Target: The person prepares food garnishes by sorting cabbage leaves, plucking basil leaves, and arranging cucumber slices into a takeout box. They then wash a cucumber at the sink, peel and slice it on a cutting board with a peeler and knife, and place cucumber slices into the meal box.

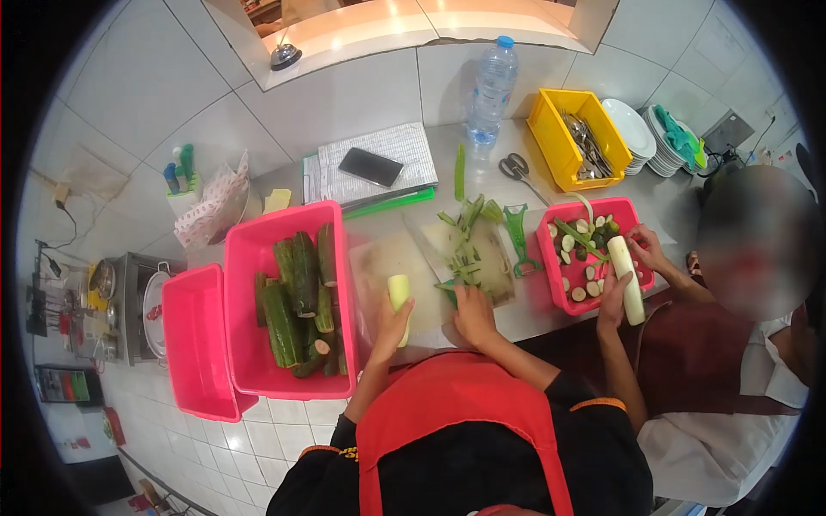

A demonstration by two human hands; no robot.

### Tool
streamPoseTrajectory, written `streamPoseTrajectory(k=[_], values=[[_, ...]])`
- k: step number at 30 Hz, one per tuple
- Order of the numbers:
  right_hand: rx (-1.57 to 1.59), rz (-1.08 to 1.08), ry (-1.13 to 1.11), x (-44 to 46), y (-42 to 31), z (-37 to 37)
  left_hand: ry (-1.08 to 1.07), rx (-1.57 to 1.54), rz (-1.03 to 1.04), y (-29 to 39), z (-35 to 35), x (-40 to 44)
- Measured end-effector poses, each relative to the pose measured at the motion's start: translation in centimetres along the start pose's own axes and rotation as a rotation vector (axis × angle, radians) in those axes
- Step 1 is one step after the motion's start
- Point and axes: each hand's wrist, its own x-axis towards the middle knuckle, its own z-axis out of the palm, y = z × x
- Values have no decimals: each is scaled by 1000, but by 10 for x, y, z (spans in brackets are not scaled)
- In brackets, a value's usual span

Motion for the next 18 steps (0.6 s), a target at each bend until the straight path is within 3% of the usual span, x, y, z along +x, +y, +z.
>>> streamPoseTrajectory(k=[1,3,4,6,8,13,18], values=[[-41,-10,13,1,-3,2,2,-2,1,-11,2,5],[119,55,-16,9,-1,-7,168,372,382,-39,5,16],[277,124,-38,16,0,-16,165,373,379,-33,4,13],[297,341,-195,34,15,-48,126,573,369,-6,4,11],[488,-7,-8,41,83,-23,64,658,310,8,6,16],[576,141,-3,38,87,-67,-41,825,270,-1,22,26],[407,-258,456,62,73,-61,-1,772,290,-3,24,27]])
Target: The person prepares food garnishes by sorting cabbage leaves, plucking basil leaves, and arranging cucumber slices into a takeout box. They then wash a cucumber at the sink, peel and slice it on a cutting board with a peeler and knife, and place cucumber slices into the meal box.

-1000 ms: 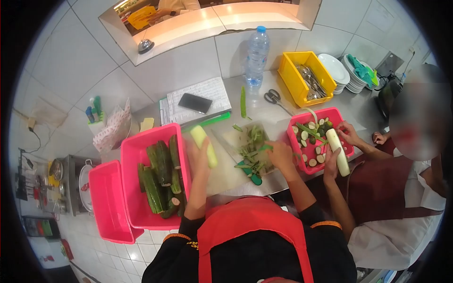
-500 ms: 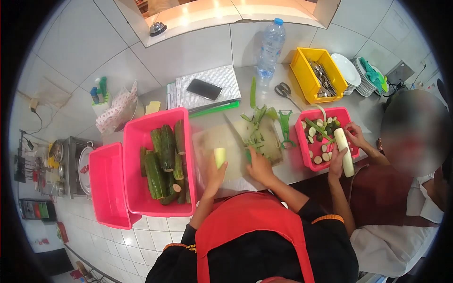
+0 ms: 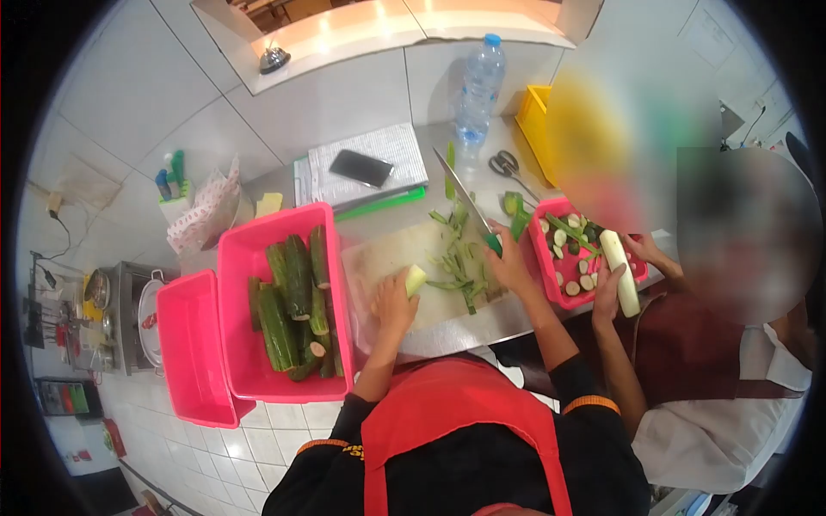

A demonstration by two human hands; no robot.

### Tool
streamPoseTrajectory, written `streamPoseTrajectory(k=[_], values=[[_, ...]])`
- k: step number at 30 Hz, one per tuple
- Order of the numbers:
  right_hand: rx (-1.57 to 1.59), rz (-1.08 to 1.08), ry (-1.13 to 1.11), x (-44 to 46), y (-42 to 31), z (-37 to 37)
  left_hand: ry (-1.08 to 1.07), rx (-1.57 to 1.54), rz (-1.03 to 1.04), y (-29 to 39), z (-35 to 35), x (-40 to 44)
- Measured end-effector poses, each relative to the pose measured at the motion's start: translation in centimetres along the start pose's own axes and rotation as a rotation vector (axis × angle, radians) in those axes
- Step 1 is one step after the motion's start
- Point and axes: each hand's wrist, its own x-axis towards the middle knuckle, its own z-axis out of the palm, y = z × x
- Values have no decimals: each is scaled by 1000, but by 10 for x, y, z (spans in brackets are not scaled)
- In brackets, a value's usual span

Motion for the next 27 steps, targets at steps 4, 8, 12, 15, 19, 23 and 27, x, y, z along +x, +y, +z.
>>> streamPoseTrajectory(k=[4,8,12,15,19,23,27], values=[[62,205,-58,6,-53,-21,40,2,-23,-2,1,-2],[232,656,-224,-51,-87,-30,35,-60,-63,-4,2,-3],[260,624,-388,-137,-67,4,166,-13,-237,-8,9,-6],[255,569,-404,-147,-60,15,144,-18,-257,-1,1,-3],[68,584,-262,-117,-46,-1,91,-74,-77,7,9,1],[120,723,-219,-115,-41,-8,63,-129,91,13,18,7],[218,812,-372,-123,-57,-6,8,-100,206,24,0,29]])
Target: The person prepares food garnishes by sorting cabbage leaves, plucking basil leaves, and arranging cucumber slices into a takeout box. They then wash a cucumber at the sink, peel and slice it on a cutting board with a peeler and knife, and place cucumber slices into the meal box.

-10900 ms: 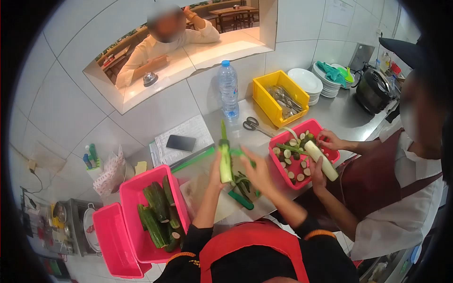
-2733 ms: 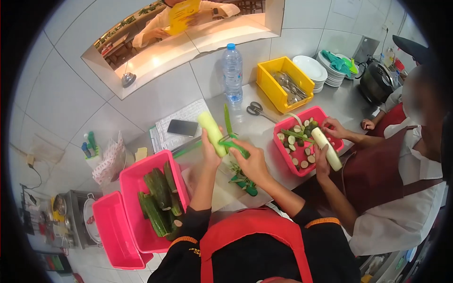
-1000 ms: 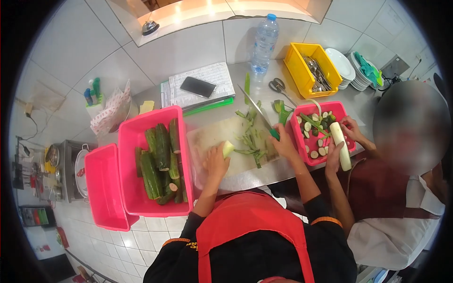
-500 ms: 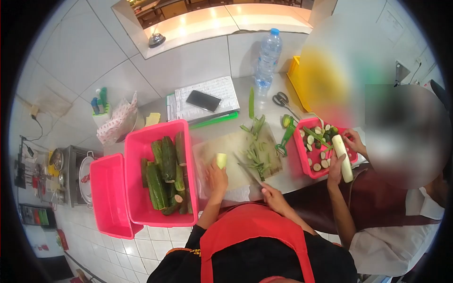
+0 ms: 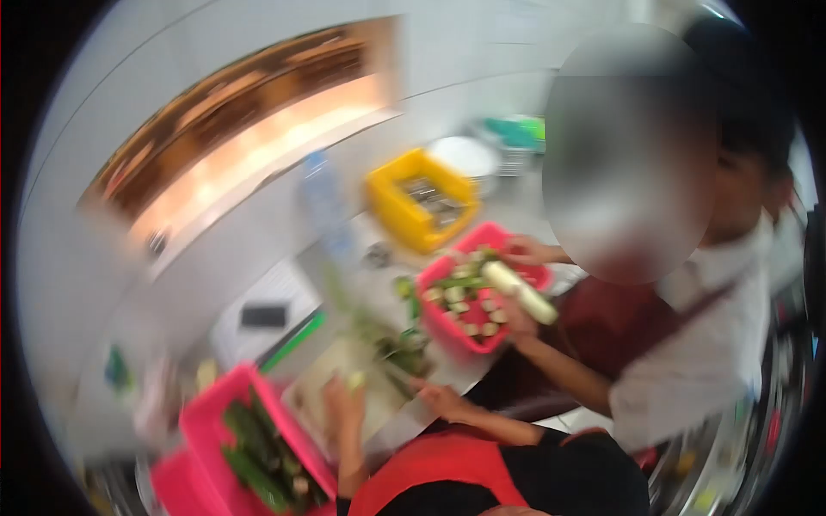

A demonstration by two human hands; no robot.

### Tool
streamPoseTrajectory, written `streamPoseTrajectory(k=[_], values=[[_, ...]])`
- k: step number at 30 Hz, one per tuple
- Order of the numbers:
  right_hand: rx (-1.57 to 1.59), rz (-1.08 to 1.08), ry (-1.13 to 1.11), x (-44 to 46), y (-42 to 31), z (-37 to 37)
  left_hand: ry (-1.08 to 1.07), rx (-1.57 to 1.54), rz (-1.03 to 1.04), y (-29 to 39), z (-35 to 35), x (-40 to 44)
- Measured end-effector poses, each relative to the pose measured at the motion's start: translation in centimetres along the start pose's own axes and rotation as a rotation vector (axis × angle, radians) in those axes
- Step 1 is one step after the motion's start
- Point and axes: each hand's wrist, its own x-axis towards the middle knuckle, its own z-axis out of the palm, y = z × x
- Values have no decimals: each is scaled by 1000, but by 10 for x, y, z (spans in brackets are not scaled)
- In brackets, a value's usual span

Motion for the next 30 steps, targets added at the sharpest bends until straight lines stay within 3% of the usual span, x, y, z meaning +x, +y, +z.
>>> streamPoseTrajectory(k=[1,2,3,5,10,12,14,15,16,22,30], values=[[-96,-227,57,24,60,30,28,23,65,-5,1,9],[8,-239,57,-4,10,14,59,-3,141,-13,0,18],[-77,-167,26,2,18,23,93,-29,203,-11,-3,28],[-90,-45,-61,-13,-11,14,39,-146,122,19,-25,41],[-72,-286,157,-11,13,39,-29,-317,368,75,-59,83],[-65,-134,75,-23,-6,27,-9,-463,362,98,-81,105],[-42,-81,45,-6,29,40,69,-517,380,110,-111,132],[-43,-156,90,-5,36,45,129,-481,441,114,-126,150],[-33,-228,134,-2,43,46,178,-500,445,117,-143,163],[16,-99,44,-11,27,29,419,-420,392,109,-234,215],[138,19,-57,8,43,14,441,-440,152,85,-282,235]])
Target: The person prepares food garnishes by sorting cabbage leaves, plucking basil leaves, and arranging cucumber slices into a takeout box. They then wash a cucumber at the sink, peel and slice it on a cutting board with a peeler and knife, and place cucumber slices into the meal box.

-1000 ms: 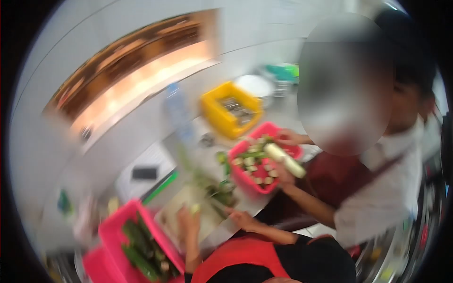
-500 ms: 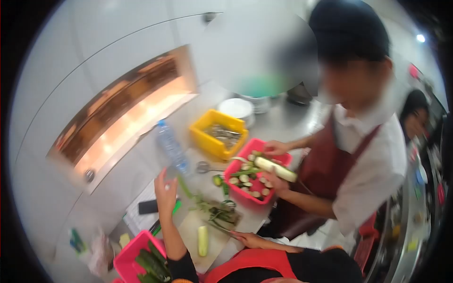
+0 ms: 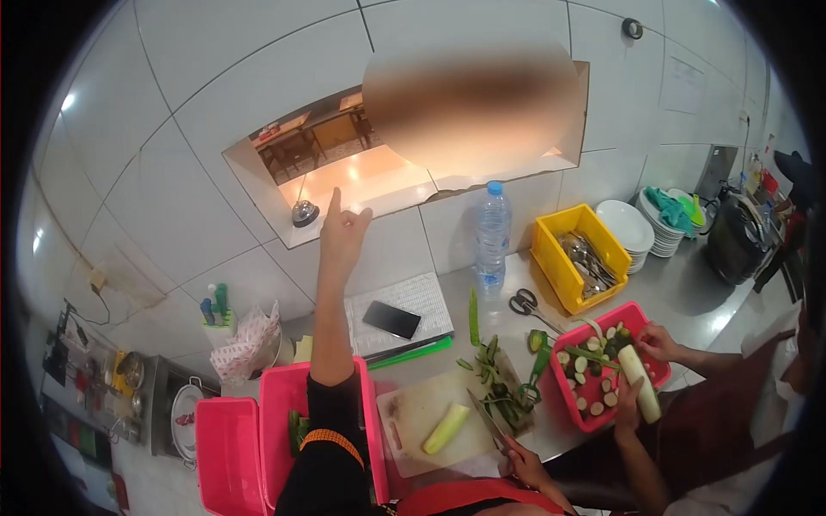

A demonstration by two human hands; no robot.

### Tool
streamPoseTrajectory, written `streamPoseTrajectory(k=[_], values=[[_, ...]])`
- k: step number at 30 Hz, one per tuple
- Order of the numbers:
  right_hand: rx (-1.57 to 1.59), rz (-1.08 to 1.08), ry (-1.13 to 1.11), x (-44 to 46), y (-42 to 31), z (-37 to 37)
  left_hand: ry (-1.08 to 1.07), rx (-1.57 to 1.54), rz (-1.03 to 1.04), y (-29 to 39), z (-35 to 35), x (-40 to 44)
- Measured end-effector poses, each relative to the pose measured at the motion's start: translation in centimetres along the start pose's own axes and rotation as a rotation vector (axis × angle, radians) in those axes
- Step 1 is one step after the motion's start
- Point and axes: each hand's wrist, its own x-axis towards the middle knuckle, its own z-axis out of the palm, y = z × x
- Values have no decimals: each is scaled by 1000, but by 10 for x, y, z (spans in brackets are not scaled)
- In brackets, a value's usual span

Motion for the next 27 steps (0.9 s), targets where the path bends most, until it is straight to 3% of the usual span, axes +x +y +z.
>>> streamPoseTrajectory(k=[4,6,8,10,13,20,27], values=[[196,-65,-55,22,8,-5,13,40,-42,-29,6,22],[193,77,-129,21,-6,-16,51,45,-68,-41,12,32],[223,68,-142,24,-9,-19,50,73,-112,-52,17,43],[421,279,-259,30,2,-22,51,98,-153,-65,23,55],[654,315,-398,37,6,-34,81,176,-199,-88,32,66],[482,452,-260,42,-12,-36,23,288,-235,-130,49,83],[48,277,-270,49,15,-35,31,305,-223,-148,49,84]])
